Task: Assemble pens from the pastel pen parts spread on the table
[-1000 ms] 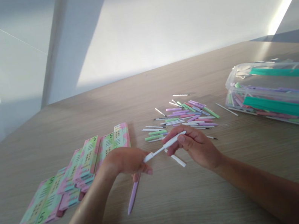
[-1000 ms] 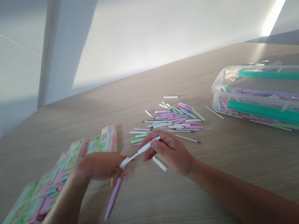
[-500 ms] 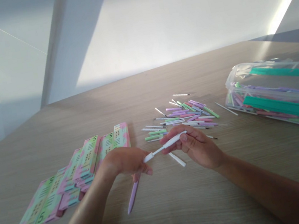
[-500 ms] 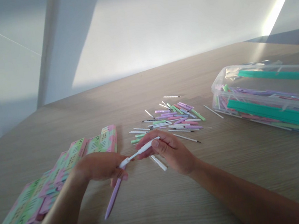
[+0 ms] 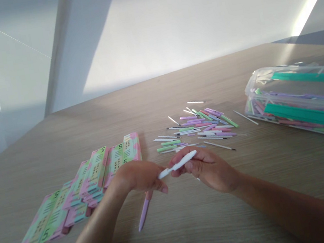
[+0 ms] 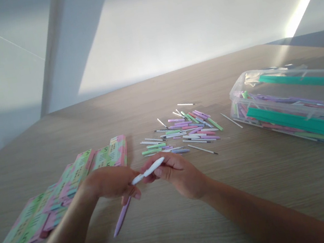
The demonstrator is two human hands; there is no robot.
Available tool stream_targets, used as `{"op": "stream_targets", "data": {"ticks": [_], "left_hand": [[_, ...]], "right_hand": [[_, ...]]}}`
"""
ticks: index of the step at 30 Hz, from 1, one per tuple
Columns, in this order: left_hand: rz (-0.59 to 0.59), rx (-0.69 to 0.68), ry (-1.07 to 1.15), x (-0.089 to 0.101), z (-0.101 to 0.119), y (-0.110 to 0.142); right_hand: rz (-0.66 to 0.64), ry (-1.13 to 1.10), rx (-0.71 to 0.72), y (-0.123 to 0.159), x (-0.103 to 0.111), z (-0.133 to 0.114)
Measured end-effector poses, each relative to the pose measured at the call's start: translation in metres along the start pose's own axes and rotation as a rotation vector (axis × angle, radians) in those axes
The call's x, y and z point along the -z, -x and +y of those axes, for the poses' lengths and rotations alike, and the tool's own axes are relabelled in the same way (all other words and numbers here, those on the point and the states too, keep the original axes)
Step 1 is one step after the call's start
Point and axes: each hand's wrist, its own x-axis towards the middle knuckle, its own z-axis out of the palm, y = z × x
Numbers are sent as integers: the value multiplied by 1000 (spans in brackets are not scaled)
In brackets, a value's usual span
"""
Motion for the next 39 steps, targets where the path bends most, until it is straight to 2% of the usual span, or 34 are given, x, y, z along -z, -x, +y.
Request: {"op": "stream_targets", "data": {"ticks": [5,10,24,31,39], "left_hand": [[-5,-4,3,-1,0,-2],[10,-35,32,-1,-5,-1],[33,-47,60,-1,-3,2],[41,-44,54,-2,-5,2],[36,-26,51,-2,-4,3]], "right_hand": [[26,-154,-9,1,-5,2],[46,-181,-18,4,-8,-1],[125,-43,75,3,-12,-6],[131,-66,36,4,-5,-4],[199,32,131,1,-1,-8]]}}
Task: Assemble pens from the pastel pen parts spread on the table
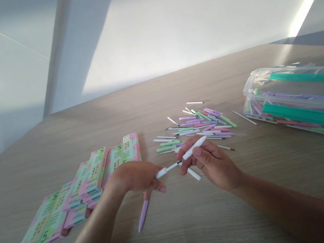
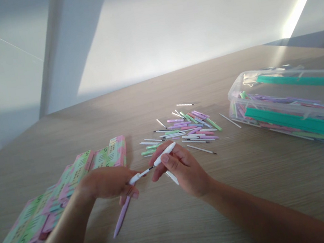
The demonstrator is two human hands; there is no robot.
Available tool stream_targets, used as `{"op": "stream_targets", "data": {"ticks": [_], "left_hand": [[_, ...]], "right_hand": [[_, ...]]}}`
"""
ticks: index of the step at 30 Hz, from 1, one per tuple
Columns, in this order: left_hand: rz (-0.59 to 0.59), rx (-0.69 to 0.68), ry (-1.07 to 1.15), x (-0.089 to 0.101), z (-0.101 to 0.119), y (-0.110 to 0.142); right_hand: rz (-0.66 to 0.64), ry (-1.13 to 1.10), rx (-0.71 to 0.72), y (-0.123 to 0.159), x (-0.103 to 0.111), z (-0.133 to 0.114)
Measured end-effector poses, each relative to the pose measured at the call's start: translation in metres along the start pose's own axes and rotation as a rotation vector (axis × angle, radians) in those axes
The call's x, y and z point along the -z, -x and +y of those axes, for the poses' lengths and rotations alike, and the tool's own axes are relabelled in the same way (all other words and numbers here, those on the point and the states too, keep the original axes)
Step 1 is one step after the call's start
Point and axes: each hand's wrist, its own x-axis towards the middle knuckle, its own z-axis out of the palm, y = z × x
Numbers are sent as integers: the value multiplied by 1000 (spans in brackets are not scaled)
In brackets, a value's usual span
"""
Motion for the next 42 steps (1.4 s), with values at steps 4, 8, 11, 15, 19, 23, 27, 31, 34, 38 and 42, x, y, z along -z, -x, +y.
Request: {"op": "stream_targets", "data": {"ticks": [4,8,11,15,19,23,27,31,34,38,42], "left_hand": [[3,-3,9,0,1,0],[4,-12,11,1,2,2],[2,-6,11,2,2,3],[7,8,9,1,1,2],[19,-5,11,0,-1,2],[18,-34,29,0,0,4],[11,-4,16,1,2,4],[12,-7,22,0,2,4],[21,-19,13,-1,1,3],[20,-25,-1,-1,1,2],[29,-9,-18,-1,4,2]], "right_hand": [[19,-1,7,0,1,1],[29,-35,8,-1,2,2],[55,-62,-18,-2,3,0],[89,-128,-43,-4,3,-3],[107,-147,-40,-5,2,-7],[131,-111,3,-9,8,-8],[127,95,25,-11,19,-10],[-3,495,-20,-5,21,-16],[-98,728,12,0,17,-21],[-138,940,67,0,12,-22],[-177,999,137,0,9,-20]]}}
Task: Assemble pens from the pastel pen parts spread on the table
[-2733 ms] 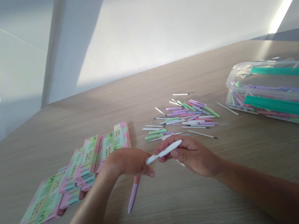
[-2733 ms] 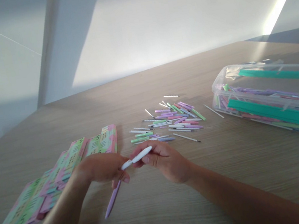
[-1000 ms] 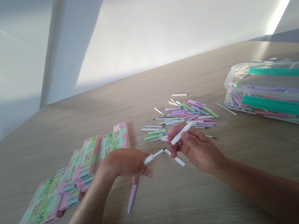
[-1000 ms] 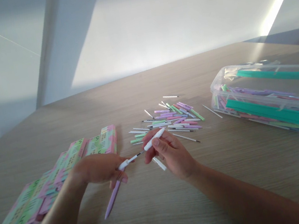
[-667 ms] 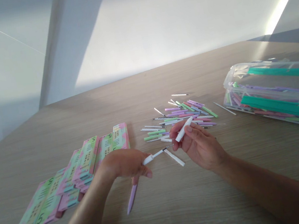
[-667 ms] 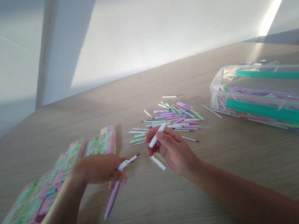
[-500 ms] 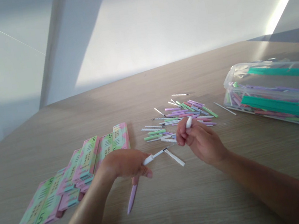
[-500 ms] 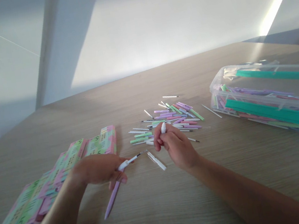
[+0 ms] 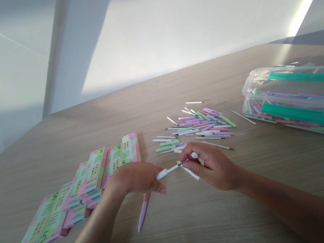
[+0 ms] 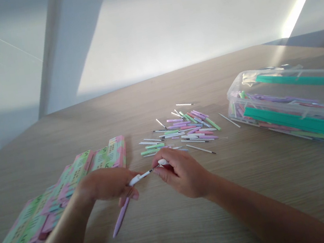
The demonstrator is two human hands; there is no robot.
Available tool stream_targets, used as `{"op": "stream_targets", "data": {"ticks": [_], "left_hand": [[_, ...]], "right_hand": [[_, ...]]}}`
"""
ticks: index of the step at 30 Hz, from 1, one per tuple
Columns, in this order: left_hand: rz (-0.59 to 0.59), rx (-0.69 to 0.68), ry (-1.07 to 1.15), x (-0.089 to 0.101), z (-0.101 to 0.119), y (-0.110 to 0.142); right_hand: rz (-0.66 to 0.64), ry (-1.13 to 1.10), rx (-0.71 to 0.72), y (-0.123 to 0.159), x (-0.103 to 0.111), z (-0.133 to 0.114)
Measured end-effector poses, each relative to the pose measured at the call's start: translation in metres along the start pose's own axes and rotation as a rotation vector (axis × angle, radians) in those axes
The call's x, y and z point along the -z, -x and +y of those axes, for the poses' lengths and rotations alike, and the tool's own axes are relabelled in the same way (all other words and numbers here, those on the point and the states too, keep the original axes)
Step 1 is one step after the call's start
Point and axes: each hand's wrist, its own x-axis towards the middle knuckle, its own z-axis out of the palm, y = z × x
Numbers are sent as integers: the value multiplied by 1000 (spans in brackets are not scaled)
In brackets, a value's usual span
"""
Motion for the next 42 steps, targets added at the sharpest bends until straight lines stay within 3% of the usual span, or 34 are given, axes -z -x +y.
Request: {"op": "stream_targets", "data": {"ticks": [6,13,17,20,25,29,32,36,39,42], "left_hand": [[-8,6,-19,-1,3,-2],[-14,6,-18,1,1,1],[-14,14,2,1,0,3],[-19,13,-11,1,0,3],[-26,31,-29,1,1,1],[-17,39,-32,-1,0,1],[-3,28,-30,-2,-2,1],[-13,18,-4,-2,-3,1],[-6,12,-5,-1,-2,0],[-5,12,-21,-1,-1,0]], "right_hand": [[-7,-16,65,1,-8,2],[-21,-97,-11,6,-9,5],[95,-178,-62,2,1,12],[140,30,-135,-4,9,29],[-104,612,-245,-10,9,65],[-133,827,-244,-13,5,79],[1,883,-276,-17,22,89],[194,928,-378,-15,66,110],[94,947,-494,-10,88,123],[-55,945,-509,-8,88,128]]}}
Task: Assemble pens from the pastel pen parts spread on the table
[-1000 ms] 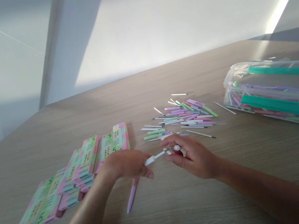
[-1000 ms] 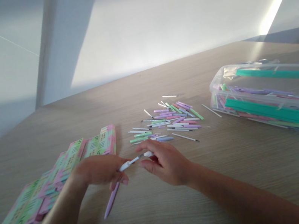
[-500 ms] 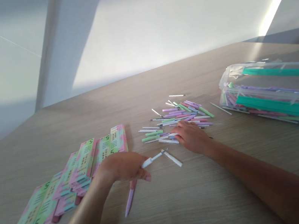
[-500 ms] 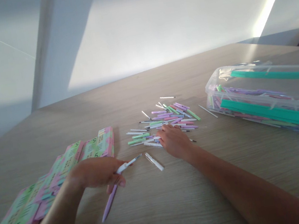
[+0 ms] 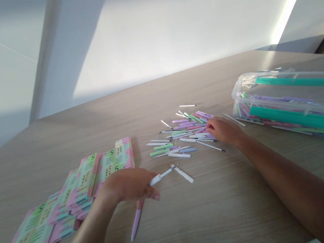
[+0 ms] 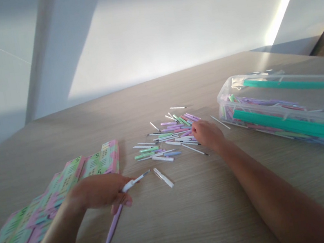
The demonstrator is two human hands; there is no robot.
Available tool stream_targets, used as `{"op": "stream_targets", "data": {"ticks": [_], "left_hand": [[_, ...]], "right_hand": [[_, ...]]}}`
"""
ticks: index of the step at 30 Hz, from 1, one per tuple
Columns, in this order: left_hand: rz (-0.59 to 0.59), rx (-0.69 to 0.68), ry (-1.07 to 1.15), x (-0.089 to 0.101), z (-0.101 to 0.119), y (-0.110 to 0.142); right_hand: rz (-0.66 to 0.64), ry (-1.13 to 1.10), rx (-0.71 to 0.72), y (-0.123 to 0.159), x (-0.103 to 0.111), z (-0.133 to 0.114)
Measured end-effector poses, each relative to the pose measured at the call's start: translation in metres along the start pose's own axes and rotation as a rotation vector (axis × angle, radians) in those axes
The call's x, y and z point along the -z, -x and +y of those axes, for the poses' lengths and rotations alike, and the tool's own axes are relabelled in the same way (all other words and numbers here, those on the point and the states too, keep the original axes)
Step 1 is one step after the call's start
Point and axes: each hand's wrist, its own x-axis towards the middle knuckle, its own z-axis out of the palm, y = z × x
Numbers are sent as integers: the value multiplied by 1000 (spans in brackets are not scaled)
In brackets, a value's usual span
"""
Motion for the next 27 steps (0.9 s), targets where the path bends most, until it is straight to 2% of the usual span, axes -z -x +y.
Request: {"op": "stream_targets", "data": {"ticks": [12,17,19,22,27], "left_hand": [[6,-1,5,-2,-2,-2],[12,21,9,-2,0,0],[27,17,7,-3,0,0],[34,10,8,-3,-1,0],[6,21,0,-3,0,-3]], "right_hand": [[-96,80,59,3,-7,-22],[-72,77,42,-1,-9,-25],[-4,4,46,-2,-6,-22],[109,-233,14,-3,1,-16],[59,-694,-59,-3,3,-8]]}}
